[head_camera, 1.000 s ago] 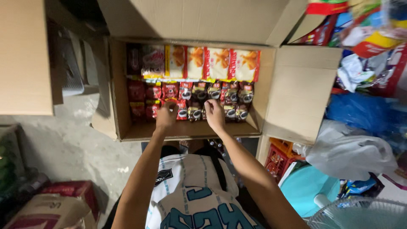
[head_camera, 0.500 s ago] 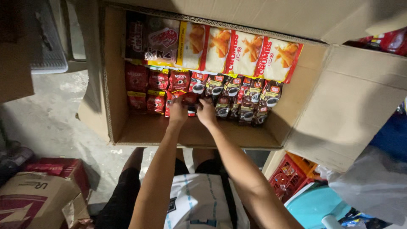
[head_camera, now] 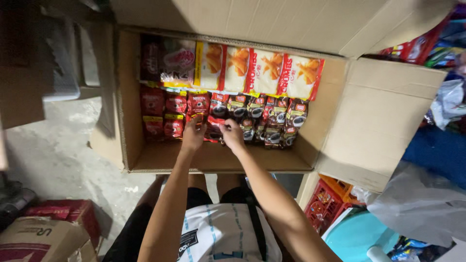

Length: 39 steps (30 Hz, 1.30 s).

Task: The person takes various packaged food items, including coffee sachets and curry powder, from a cardboard box on the floor and hangs them on metal hooks on a store shelf. The person handles the items one by one, arranging them in rows on the display rack.

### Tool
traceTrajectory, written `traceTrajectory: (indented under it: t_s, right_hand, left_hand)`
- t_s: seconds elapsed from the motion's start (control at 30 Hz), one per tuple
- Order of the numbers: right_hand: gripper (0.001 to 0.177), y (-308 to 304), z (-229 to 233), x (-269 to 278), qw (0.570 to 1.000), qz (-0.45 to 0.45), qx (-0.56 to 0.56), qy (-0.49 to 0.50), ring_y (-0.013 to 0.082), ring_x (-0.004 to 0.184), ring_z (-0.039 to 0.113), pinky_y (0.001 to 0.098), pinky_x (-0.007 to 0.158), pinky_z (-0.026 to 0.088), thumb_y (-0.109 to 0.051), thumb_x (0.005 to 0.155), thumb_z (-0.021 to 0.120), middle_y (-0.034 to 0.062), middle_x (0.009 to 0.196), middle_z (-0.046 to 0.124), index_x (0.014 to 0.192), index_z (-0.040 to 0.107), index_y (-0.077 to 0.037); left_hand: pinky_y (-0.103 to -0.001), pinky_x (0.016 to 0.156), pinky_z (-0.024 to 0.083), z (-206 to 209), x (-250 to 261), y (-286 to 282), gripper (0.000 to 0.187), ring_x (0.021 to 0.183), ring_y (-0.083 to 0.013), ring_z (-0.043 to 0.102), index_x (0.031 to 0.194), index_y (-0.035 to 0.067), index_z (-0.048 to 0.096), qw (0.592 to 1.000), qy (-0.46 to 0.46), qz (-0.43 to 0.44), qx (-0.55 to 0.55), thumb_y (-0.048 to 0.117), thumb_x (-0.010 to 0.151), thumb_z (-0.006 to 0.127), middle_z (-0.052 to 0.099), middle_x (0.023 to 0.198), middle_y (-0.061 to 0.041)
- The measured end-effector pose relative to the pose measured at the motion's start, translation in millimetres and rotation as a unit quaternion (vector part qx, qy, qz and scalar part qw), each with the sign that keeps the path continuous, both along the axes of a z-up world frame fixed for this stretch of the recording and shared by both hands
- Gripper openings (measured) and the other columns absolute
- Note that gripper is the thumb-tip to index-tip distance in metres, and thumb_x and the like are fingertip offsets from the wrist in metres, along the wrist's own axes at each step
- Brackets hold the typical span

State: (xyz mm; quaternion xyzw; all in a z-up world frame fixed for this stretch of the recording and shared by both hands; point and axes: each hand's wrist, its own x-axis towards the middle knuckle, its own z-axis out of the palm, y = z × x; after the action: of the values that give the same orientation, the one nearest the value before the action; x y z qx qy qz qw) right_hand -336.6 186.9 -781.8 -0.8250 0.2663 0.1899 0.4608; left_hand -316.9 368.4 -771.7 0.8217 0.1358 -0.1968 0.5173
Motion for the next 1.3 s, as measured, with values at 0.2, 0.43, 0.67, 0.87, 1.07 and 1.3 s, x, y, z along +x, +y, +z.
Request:
traceTrajectory:
  t_s: [0.2, 0.43, 0.67, 0.87, 1.07, 1.3]
  right_hand:
    - [0.021, -32.4, 113.6, 31.9, 0.992, -0.002, 0.116, -0.054, 0.0163, 0.073, 0.057, 0.0332, 0.065, 0.047, -0.023, 0.103, 0.063, 0.0057, 0.082, 0.064, 0.107, 0.062, -0.002]
    - [0.032, -45.8, 239.1, 66.2, 0.973, -0.016, 0.082, -0.213, 0.0202, 0.091, 0.063, 0.0358, 0.080, 0.051, -0.030, 0.104, 0.055, 0.0089, 0.101, 0.066, 0.123, 0.055, -0.005]
    - [0.037, -59.5, 360.4, 79.7, 0.953, -0.118, 0.043, -0.277, 0.0285, 0.093, 0.069, 0.0400, 0.084, 0.053, -0.033, 0.108, 0.046, 0.0157, 0.101, 0.073, 0.114, 0.064, -0.002]
    - [0.037, -92.3, 446.5, 79.9, 0.909, -0.160, 0.024, -0.385, 0.0246, 0.090, 0.067, 0.0382, 0.081, 0.053, -0.030, 0.109, 0.045, 0.0147, 0.098, 0.072, 0.110, 0.065, 0.001]
    - [0.038, -143.3, 535.2, 88.5, 0.861, -0.156, 0.046, -0.482, 0.0202, 0.088, 0.067, 0.0360, 0.080, 0.054, -0.026, 0.111, 0.039, 0.0110, 0.094, 0.071, 0.104, 0.065, 0.000]
    - [0.035, -207.9, 656.8, 115.1, 0.777, -0.163, -0.060, -0.605, 0.0178, 0.083, 0.058, 0.0349, 0.077, 0.050, -0.024, 0.116, 0.045, 0.0081, 0.089, 0.063, 0.098, 0.059, 0.001]
  left_hand:
    - [-0.039, 0.089, 0.056, 131.1, 30.6, -29.4, 0.051, 0.103, -0.0275, 0.073, 0.130, -0.005, 0.060, 0.997, 0.010, 0.004, -0.072, 0.038, 0.103, 0.060, 0.072, 0.116, -0.022]
    - [-0.047, 0.076, 0.053, 246.5, 66.5, -89.5, 0.048, 0.086, -0.0435, 0.068, 0.112, -0.008, 0.065, 0.982, -0.186, 0.022, -0.034, 0.039, 0.107, 0.054, 0.069, 0.094, -0.031]
    - [-0.050, 0.067, 0.049, 363.5, 78.8, -138.0, 0.038, 0.071, -0.0445, 0.063, 0.094, -0.006, 0.061, 0.971, -0.231, -0.005, -0.058, 0.029, 0.107, 0.051, 0.065, 0.081, -0.029]
    - [-0.049, 0.065, 0.049, 443.9, 82.5, -177.3, 0.031, 0.074, -0.0461, 0.063, 0.096, -0.004, 0.061, 0.938, -0.330, -0.023, -0.106, 0.023, 0.107, 0.050, 0.065, 0.082, -0.028]
    - [-0.045, 0.065, 0.052, 544.9, 92.6, -215.8, 0.026, 0.071, -0.0380, 0.069, 0.105, -0.001, 0.061, 0.917, -0.361, -0.061, -0.158, 0.024, 0.104, 0.054, 0.068, 0.081, -0.023]
    - [-0.040, 0.062, 0.053, 681.0, 117.9, -260.1, 0.023, 0.067, -0.0304, 0.072, 0.107, -0.001, 0.060, 0.870, -0.422, -0.123, -0.222, 0.022, 0.102, 0.059, 0.070, 0.079, -0.019]
